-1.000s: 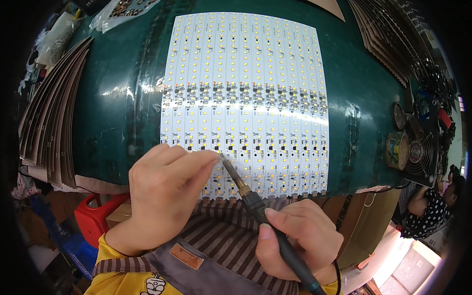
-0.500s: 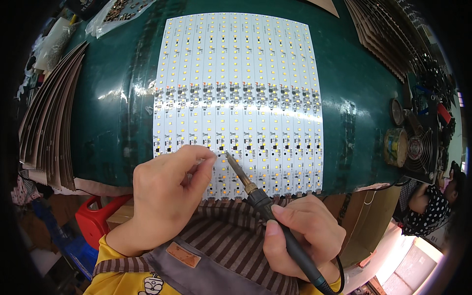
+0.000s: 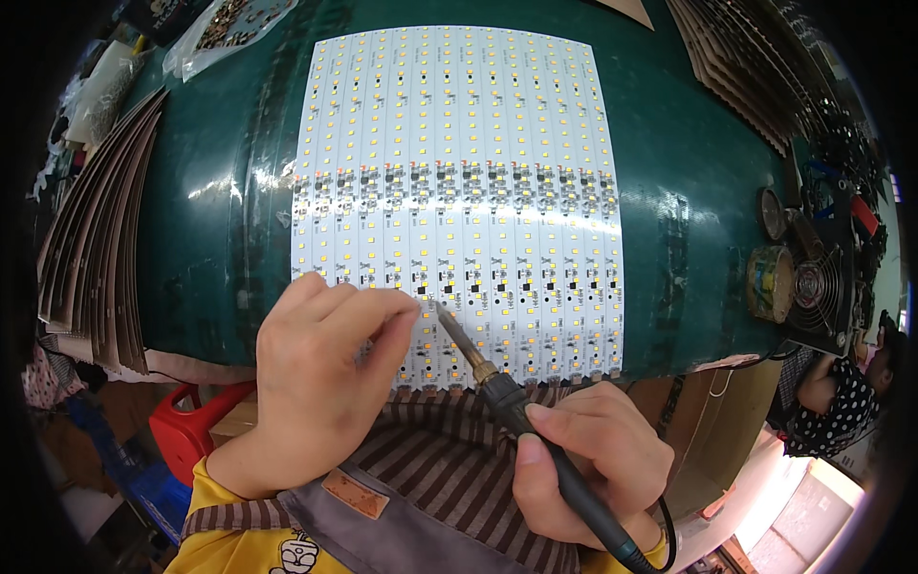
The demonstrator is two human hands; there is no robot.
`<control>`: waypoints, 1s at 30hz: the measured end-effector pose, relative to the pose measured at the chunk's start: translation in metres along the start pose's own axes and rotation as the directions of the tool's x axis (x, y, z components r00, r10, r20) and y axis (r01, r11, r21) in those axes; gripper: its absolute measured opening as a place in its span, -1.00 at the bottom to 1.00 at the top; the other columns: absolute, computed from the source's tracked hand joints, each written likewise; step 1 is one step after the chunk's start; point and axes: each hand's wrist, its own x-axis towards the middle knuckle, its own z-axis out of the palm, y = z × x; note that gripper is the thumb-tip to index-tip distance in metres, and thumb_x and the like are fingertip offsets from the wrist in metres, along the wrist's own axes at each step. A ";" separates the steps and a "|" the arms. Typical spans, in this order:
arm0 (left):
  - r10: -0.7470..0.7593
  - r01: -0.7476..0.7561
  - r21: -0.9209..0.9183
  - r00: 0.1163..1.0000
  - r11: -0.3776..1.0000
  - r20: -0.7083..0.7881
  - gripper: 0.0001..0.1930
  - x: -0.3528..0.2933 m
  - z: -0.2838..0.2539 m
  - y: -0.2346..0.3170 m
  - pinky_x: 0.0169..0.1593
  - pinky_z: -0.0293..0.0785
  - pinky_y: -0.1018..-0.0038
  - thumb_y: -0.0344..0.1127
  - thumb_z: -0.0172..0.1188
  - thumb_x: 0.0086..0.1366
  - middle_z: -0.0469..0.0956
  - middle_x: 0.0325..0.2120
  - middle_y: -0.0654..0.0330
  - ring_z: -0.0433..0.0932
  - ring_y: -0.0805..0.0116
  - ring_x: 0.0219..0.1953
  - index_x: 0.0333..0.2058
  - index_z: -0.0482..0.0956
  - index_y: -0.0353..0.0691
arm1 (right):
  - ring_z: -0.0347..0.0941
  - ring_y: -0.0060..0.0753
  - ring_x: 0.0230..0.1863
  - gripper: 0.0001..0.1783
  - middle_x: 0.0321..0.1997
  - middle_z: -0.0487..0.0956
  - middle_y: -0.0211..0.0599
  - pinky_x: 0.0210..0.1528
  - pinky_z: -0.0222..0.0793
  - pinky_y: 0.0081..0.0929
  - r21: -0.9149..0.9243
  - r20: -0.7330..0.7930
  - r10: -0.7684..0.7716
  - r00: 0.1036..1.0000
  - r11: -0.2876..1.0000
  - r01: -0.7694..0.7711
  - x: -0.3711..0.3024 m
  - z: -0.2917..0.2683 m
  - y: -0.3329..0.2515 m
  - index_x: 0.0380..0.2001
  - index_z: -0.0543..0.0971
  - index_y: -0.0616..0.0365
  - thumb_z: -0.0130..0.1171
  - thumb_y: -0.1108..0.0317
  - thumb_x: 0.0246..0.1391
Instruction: The person inserts metal connectors into the holes of circuit board panels by hand, solders components onto the LED strips using a soldering iron, and attaches connectors to another panel.
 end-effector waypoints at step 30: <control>-0.014 0.006 -0.157 0.999 0.988 -0.046 -0.90 0.006 0.014 0.017 -0.51 0.28 0.38 -0.47 0.24 0.03 0.46 -0.66 0.27 0.38 0.27 -0.60 -0.46 0.51 -0.14 | 0.36 -0.38 -0.65 -0.77 -0.60 0.49 -0.19 -0.59 0.20 -0.54 0.028 -0.088 0.023 0.996 0.999 -0.020 -0.007 -0.018 0.009 -0.42 0.52 0.37 0.23 0.56 -0.28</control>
